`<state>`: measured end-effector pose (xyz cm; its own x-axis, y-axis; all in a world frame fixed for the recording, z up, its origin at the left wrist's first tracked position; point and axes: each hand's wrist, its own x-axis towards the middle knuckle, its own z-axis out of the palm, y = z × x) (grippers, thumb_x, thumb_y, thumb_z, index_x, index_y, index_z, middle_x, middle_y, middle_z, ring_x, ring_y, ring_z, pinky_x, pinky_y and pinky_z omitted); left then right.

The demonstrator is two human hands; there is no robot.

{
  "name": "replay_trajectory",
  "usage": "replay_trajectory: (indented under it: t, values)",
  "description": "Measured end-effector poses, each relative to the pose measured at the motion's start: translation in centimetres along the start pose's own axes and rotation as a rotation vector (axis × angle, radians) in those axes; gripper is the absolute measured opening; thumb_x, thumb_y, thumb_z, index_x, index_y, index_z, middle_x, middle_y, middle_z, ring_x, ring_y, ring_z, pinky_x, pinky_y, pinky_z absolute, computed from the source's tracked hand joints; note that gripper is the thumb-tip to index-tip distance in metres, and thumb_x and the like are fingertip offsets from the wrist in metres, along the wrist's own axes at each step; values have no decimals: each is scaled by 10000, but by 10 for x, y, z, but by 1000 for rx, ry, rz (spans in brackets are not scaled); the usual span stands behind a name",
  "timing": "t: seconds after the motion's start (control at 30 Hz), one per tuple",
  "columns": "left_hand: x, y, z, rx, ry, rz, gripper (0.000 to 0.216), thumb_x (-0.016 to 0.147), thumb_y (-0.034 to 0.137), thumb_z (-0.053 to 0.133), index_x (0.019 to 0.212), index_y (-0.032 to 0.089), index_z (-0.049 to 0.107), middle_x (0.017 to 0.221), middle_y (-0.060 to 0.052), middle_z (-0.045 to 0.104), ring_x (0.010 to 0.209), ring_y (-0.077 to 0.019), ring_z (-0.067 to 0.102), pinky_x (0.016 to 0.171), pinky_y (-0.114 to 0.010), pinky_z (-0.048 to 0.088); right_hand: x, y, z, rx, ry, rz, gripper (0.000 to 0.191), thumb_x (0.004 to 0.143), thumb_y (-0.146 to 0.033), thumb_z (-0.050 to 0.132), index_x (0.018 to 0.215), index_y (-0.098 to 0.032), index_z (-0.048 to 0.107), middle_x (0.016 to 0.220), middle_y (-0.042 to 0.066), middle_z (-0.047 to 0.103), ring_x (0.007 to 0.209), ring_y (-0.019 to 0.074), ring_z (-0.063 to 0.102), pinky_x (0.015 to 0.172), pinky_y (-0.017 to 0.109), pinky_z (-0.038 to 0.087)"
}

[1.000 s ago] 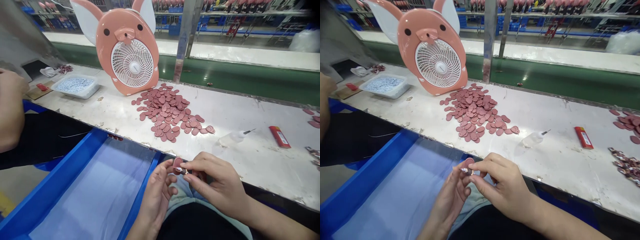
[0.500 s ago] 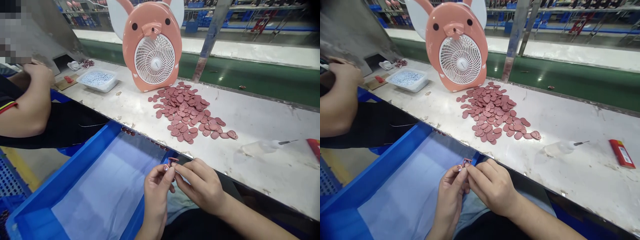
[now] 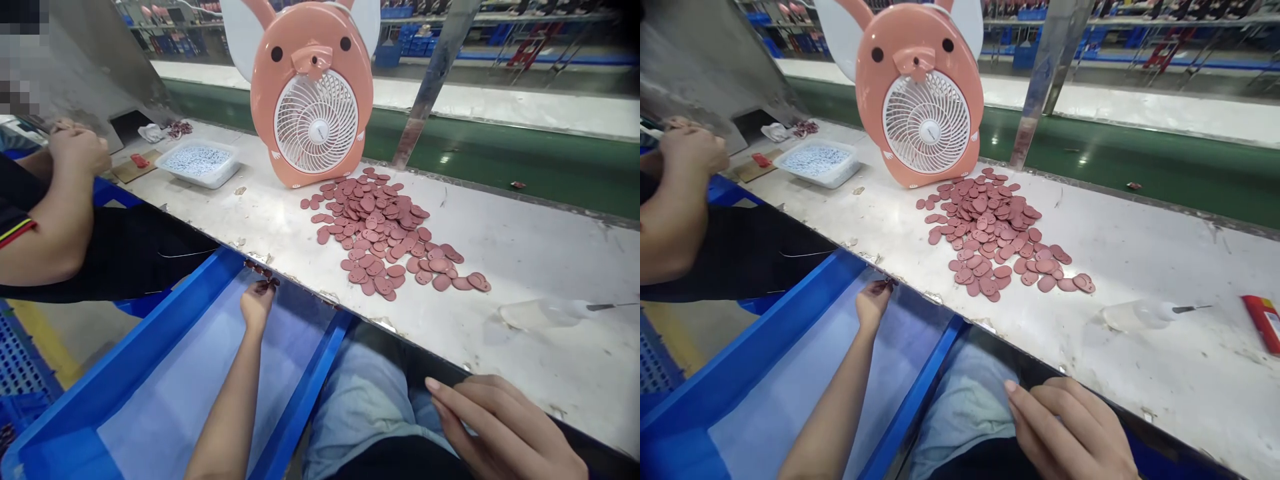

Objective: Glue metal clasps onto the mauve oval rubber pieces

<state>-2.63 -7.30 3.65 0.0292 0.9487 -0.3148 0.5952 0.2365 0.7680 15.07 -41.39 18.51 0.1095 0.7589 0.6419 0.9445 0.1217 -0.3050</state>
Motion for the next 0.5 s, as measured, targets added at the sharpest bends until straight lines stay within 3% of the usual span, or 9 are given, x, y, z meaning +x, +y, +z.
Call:
replay_trajectory:
  t: [0.2,0.5]
  values:
    - [36,-1,8,312,-37,94,320,926,351,645,1191,171,637,1210,-91,658,1043,-256,656,869,-463,563,-8,10,-7,-20,30,78,472,772,135,653,1157,-136,678,729,62,635,600,188,607,492,319,535]
    - [47,-4,16,480,9,118,331,928,356,640,1203,171,631,1219,-95,654,1045,-257,654,872,-468,562,-11,18,-10,-17,23,68,333,806,75,663,1093,-94,682,768,53,644,659,153,611,567,271,543]
